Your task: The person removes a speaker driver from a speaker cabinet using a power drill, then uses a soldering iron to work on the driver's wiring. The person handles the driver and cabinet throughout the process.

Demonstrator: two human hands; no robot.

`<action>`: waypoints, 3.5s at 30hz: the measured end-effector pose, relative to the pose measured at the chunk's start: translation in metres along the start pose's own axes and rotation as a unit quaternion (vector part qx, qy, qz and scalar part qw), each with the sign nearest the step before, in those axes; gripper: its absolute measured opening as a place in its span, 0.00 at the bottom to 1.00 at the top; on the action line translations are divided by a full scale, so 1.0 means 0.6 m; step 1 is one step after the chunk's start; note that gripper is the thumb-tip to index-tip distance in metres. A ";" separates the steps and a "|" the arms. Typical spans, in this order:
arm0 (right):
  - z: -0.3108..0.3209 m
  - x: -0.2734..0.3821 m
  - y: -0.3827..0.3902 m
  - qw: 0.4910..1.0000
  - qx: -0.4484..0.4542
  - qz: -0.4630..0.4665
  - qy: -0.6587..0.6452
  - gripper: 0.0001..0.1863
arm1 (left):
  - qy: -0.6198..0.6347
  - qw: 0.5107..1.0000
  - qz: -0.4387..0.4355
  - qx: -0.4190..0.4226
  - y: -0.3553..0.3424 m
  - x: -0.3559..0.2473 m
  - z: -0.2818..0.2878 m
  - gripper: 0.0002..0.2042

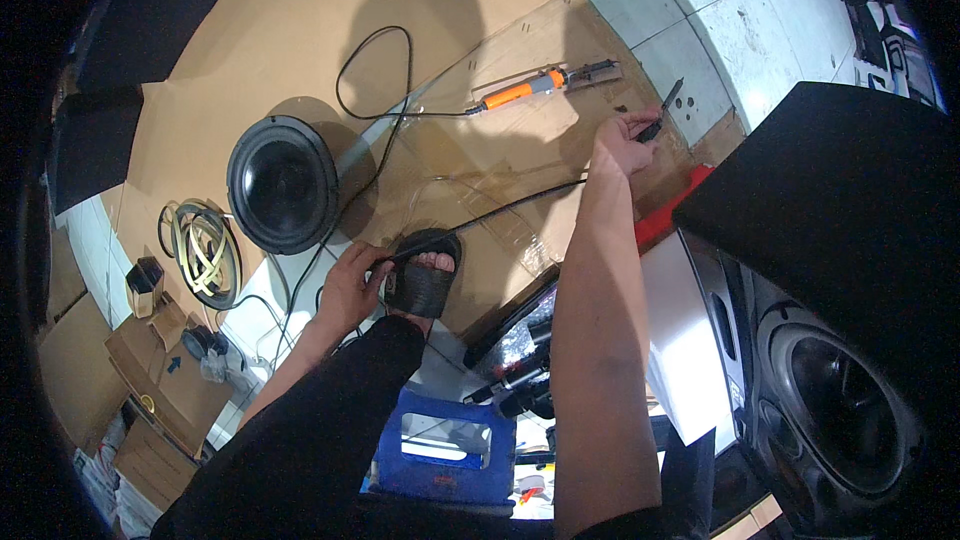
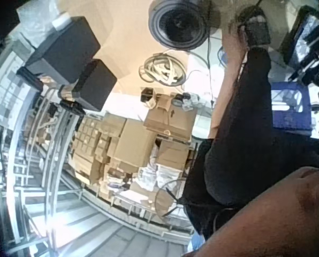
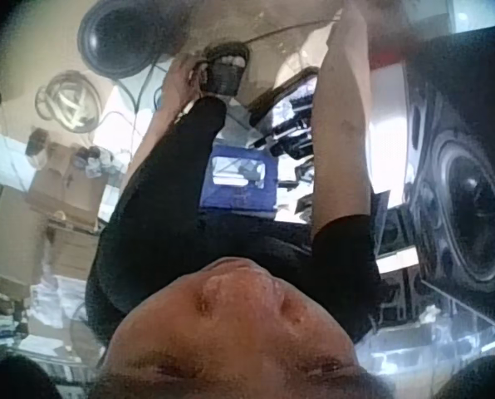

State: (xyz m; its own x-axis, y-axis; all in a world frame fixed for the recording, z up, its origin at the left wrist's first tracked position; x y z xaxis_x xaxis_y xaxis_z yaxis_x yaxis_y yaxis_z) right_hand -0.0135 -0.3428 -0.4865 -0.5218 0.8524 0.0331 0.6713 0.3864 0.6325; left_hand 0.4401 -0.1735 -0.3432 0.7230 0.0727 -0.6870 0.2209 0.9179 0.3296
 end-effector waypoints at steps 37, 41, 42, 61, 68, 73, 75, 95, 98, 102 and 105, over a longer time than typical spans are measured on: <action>-0.339 0.792 0.812 -0.008 0.397 0.057 0.916 0.12 | 0.072 0.956 0.279 -0.060 0.716 0.370 -0.004 0.11; -0.281 0.848 0.883 -0.039 0.398 0.157 0.903 0.10 | 0.128 0.956 0.257 -0.066 0.598 0.319 -0.020 0.12; -0.263 0.828 0.910 -0.106 0.403 0.188 0.889 0.09 | 0.130 0.951 0.271 -0.077 0.588 0.323 -0.040 0.13; -0.222 0.816 0.914 -0.137 0.413 0.200 0.878 0.12 | 0.203 0.864 0.426 -0.177 0.484 0.240 -0.111 0.15; -0.220 0.808 0.901 -0.161 0.411 0.181 0.879 0.12 | 0.346 0.869 0.248 -0.250 0.542 0.139 0.000 0.16; -0.216 0.802 0.902 -0.155 0.396 0.173 0.889 0.11 | 0.428 0.857 0.201 -0.204 0.552 0.113 0.032 0.19; -0.221 0.808 0.907 -0.161 0.390 0.181 0.888 0.10 | 0.483 0.843 0.194 -0.132 0.552 0.127 0.033 0.24; -0.221 0.809 0.908 -0.169 0.366 0.182 0.897 0.10 | 0.166 0.968 0.101 -0.160 0.594 0.216 0.054 0.13; -0.214 0.806 0.902 -0.206 0.340 0.182 0.900 0.10 | 0.238 0.949 0.082 -0.190 0.606 0.195 0.179 0.14; -0.216 0.819 0.886 -0.208 0.387 0.206 0.874 0.12 | 0.303 0.882 0.033 -0.360 0.585 0.177 0.340 0.14; -0.217 0.788 0.914 -0.202 0.338 0.179 0.901 0.12 | 0.393 0.876 0.064 -0.271 0.550 0.162 0.402 0.11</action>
State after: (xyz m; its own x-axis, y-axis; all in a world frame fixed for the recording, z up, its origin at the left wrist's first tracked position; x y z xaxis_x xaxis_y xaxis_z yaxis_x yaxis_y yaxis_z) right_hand 0.0391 0.2262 -0.0231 0.9762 -0.2087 -0.0582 0.2162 0.9206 0.3253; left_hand 0.7412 0.0426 -0.1447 -0.0014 0.2387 -0.9711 -0.3267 0.9177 0.2260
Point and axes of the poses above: each hand's wrist, its own y-axis away from the middle knuckle, its own z-axis out of the back of the hand, x = y × z, the point moved 4 cm from there along -y, towards the middle knuckle, and after that the axes turned 5 degrees about z, right-handed, at the moved point
